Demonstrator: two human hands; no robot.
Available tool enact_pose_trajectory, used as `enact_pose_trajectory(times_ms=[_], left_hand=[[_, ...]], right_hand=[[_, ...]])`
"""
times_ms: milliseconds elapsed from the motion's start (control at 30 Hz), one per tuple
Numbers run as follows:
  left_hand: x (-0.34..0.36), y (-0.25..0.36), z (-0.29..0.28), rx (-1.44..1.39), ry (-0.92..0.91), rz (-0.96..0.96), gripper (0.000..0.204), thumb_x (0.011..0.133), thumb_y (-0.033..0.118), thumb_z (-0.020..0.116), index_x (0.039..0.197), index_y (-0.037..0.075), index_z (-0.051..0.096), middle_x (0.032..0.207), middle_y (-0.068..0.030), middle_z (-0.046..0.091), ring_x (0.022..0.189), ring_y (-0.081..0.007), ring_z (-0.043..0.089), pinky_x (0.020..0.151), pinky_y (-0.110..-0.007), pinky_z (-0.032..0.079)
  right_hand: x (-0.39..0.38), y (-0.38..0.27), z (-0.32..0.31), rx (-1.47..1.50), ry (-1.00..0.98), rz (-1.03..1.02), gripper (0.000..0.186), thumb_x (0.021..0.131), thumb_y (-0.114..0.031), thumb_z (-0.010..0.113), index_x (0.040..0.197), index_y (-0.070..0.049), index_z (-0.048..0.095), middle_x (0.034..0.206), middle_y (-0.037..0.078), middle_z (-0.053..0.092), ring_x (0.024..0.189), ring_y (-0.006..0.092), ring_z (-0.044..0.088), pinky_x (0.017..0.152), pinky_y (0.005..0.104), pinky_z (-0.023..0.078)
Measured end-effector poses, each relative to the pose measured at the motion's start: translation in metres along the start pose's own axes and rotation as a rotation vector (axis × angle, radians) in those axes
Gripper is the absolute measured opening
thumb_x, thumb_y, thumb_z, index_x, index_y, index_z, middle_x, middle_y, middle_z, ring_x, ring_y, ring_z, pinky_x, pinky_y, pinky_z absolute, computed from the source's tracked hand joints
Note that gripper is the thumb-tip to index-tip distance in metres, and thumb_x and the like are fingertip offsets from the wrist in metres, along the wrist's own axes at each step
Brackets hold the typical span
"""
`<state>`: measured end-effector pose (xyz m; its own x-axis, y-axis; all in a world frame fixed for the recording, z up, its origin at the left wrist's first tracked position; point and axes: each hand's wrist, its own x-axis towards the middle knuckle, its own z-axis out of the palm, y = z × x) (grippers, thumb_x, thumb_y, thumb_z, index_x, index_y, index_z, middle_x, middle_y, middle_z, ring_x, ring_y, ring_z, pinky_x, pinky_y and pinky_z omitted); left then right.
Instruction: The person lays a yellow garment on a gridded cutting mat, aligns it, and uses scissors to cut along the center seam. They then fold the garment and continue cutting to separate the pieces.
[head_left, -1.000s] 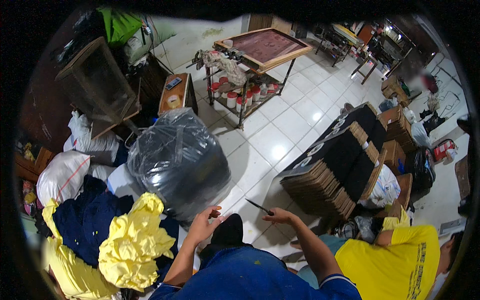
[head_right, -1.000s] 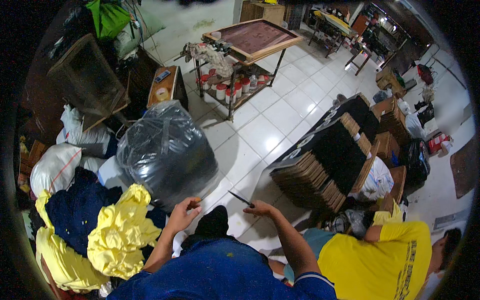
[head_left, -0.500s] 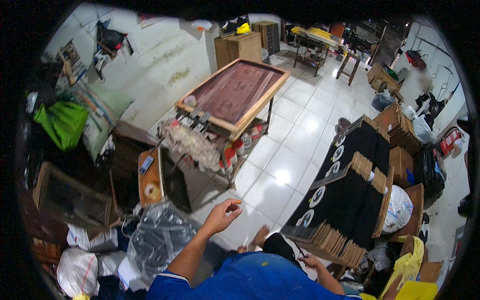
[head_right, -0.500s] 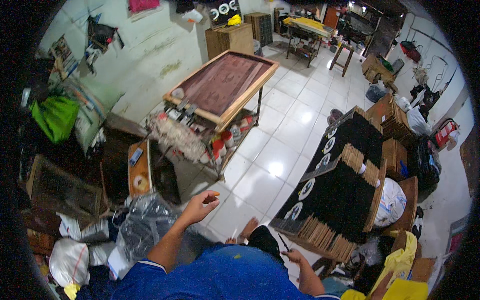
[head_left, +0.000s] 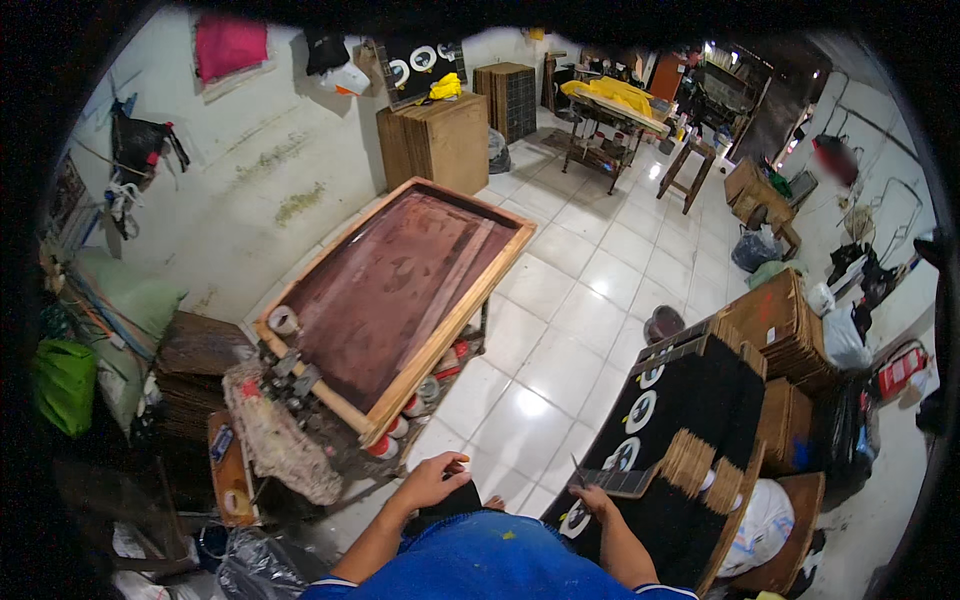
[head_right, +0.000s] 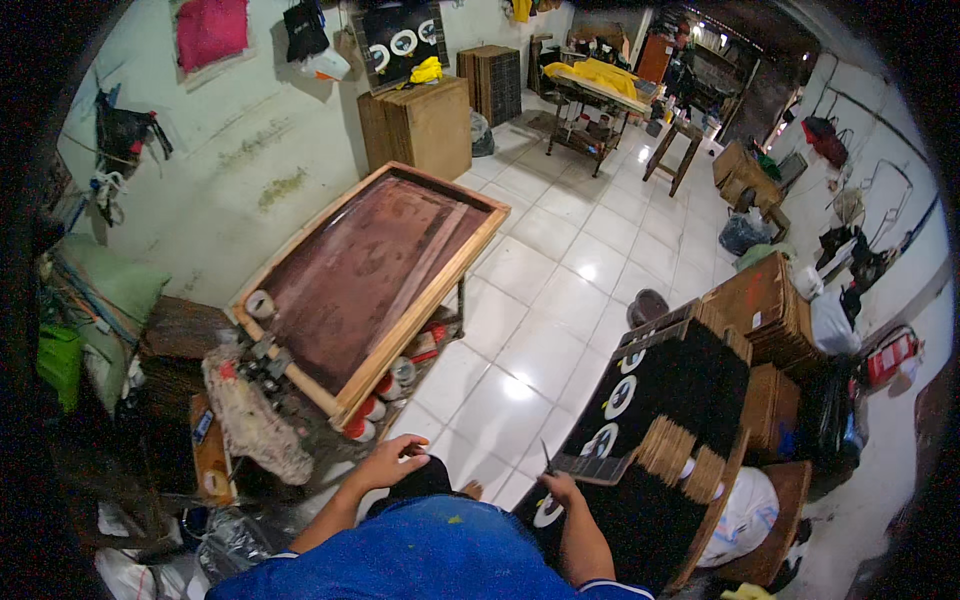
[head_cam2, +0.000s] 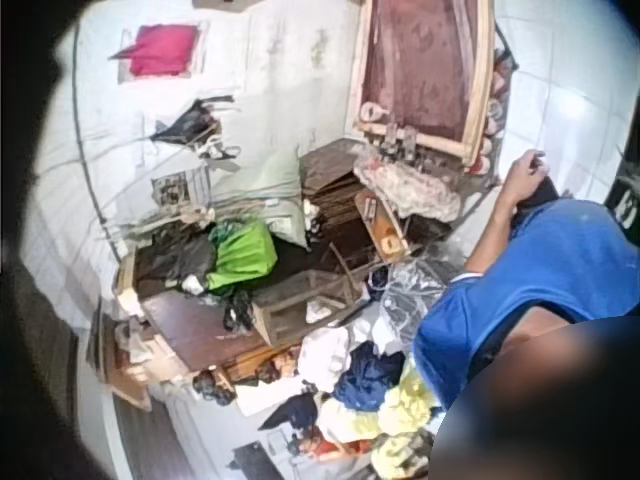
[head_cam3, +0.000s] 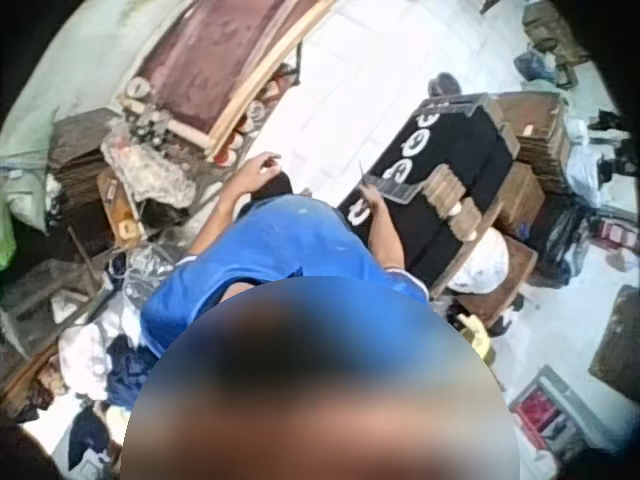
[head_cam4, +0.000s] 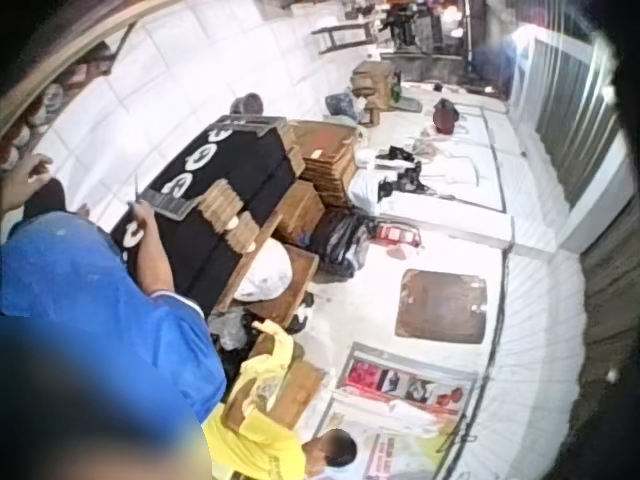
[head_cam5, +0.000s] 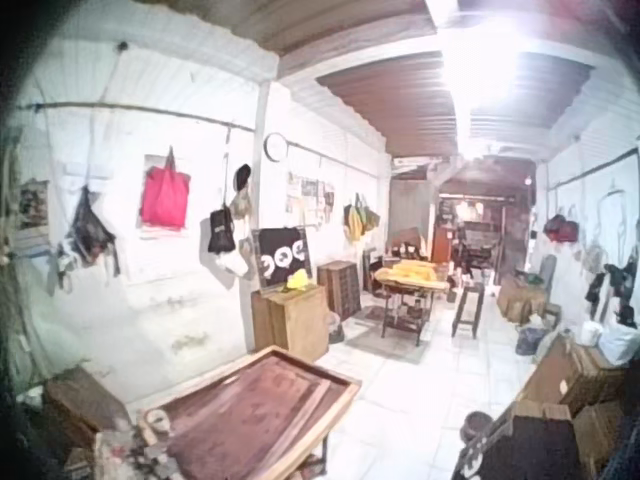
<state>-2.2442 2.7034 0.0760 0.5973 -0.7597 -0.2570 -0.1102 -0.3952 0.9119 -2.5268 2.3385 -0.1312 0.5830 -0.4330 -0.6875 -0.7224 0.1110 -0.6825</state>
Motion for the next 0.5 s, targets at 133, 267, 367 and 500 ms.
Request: enact_pose_trajectory(times_ms=[133,267,367,500], left_hand=[[0.136,0.007,-0.011,-0.022,0.066,-0.033,0.043,0.096,0.028,0.075,0.126,-0.002,0.067,0.107,-0.0177,0.076,0.099,-0.0240,0.074,0.091,-0.036,0.057],[0.308,0.038,-0.019,-0.109,0.039,0.076,0.038,0.095,0.023,0.074,0.123,-0.002,0.068,0.106,-0.0167,0.076,0.099,-0.0229,0.074,0.089,-0.034,0.057],[0.433,0.090,-0.039,0.012,-0.069,0.179,0.040,0.097,0.029,0.072,0.123,-0.001,0.067,0.108,-0.0174,0.075,0.104,-0.0275,0.073,0.093,-0.038,0.056],[0.591,0.173,-0.075,0.106,-0.173,0.308,0.043,0.099,0.029,0.071,0.129,0.000,0.065,0.116,-0.0189,0.073,0.109,-0.0280,0.071,0.097,-0.039,0.055]], right_hand=[[0.124,-0.158,-0.057,-0.470,-0.076,-0.101,0.043,0.088,-0.042,0.079,0.093,-0.001,0.067,0.072,0.002,0.058,0.062,0.0139,0.053,0.057,0.0343,0.044],[0.237,-0.218,-0.100,-0.357,-0.048,-0.131,0.039,0.089,-0.039,0.078,0.092,-0.002,0.066,0.069,0.003,0.057,0.059,0.0142,0.052,0.053,0.0330,0.041],[0.289,-0.219,-0.137,-0.254,-0.026,0.031,0.034,0.093,-0.036,0.075,0.089,-0.004,0.064,0.066,0.003,0.056,0.054,0.0153,0.051,0.050,0.0338,0.040],[0.319,-0.218,-0.202,0.008,-0.014,0.547,0.028,0.095,-0.029,0.071,0.079,-0.008,0.061,0.064,0.004,0.056,0.047,0.0154,0.048,0.044,0.0344,0.035]])
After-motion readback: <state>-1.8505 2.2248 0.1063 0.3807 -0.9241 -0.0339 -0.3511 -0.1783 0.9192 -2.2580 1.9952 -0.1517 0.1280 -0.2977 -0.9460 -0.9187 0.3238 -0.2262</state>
